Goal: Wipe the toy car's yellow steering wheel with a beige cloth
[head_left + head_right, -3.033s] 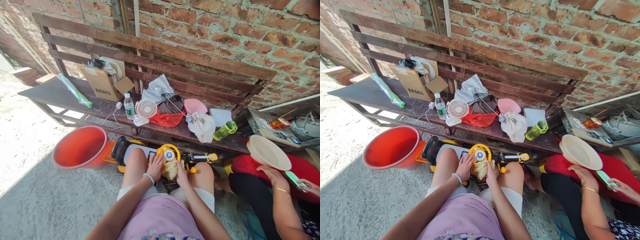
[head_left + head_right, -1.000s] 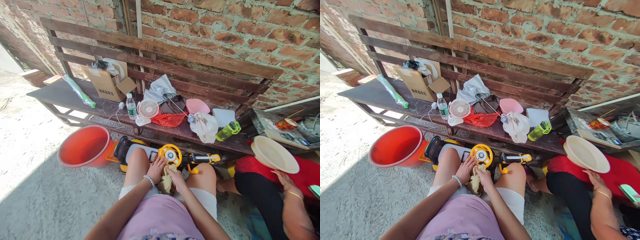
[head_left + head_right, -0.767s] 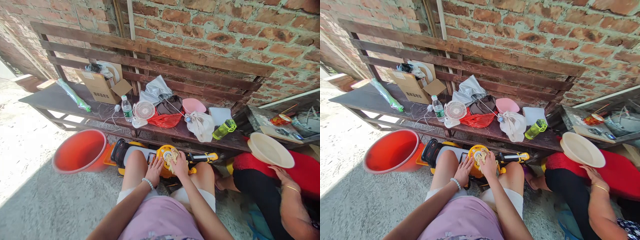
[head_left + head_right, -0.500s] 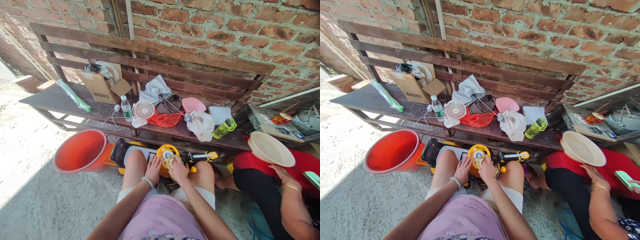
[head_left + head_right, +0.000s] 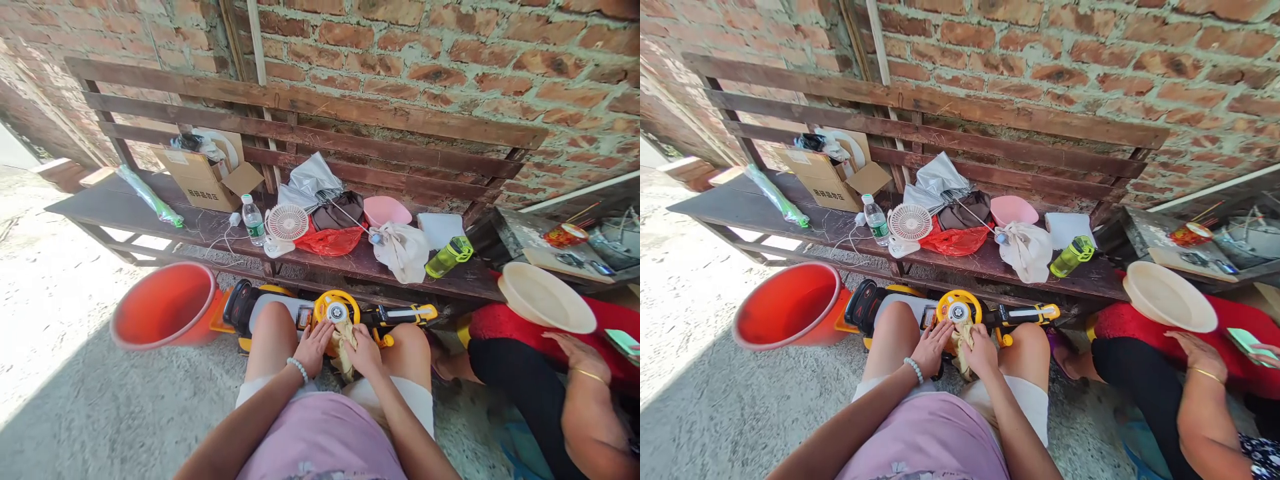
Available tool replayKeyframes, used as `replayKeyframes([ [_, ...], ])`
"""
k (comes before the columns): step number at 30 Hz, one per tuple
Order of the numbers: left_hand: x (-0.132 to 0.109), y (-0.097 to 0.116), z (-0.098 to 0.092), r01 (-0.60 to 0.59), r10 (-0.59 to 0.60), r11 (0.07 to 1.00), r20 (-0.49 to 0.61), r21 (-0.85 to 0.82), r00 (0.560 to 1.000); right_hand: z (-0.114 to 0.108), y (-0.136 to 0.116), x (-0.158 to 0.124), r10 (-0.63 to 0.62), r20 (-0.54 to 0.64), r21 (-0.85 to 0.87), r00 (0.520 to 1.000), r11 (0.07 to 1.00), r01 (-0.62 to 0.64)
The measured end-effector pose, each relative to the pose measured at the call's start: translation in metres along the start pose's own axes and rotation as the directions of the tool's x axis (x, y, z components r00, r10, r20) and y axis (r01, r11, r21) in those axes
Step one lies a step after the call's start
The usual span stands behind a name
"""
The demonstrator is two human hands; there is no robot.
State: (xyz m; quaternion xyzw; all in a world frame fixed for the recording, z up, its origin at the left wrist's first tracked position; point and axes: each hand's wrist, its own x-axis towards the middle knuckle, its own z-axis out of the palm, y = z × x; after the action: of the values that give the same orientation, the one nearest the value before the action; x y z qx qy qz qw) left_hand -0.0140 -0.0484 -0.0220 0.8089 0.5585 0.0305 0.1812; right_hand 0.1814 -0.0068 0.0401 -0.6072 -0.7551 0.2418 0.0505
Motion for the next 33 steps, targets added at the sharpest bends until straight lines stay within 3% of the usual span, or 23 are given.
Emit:
replayKeyframes([
  [2, 0.000, 0.001, -0.002, 0.004, -0.005, 1.000, 0.029, 0.011, 1.000, -0.005, 0.007, 0.010, 0.049, -0.120, 0.006, 0.992, 0.999, -0.048],
  [4, 0.000, 0.002, -0.003, 0.013, -0.015, 0.999, 0.052, 0.030, 0.999, -0.010, 0.011, 0.020, 0.057, -0.152, -0.037, 0.987, 0.997, -0.064],
  [10, 0.004, -0.002, 0.003, 0.042, -0.046, 0.996, 0.046, 0.085, 0.998, -0.013, 0.001, 0.029, 0.050, 0.068, -0.221, 0.996, 0.975, -0.034],
  [15, 0.002, -0.004, 0.010, 0.118, -0.117, 0.992, -0.031, 0.050, 0.993, -0.013, -0.013, 0.023, 0.057, 0.120, -0.272, 0.991, 0.962, -0.023],
  [21, 0.000, 0.002, 0.010, 0.044, -0.044, 0.998, -0.016, 0.037, 0.999, -0.007, -0.021, 0.020, 0.022, 0.121, -0.229, 0.992, 0.973, 0.007],
  [29, 0.003, -0.003, 0.004, 0.207, -0.203, 0.978, -0.093, 0.035, 0.975, -0.002, -0.043, 0.010, 0.047, 0.142, -0.145, 0.989, 0.989, -0.027],
  [33, 0.006, -0.003, 0.000, 0.210, -0.207, 0.977, -0.070, 0.033, 0.976, -0.002, -0.047, 0.012, 0.039, 0.157, -0.122, 0.987, 0.992, -0.020],
])
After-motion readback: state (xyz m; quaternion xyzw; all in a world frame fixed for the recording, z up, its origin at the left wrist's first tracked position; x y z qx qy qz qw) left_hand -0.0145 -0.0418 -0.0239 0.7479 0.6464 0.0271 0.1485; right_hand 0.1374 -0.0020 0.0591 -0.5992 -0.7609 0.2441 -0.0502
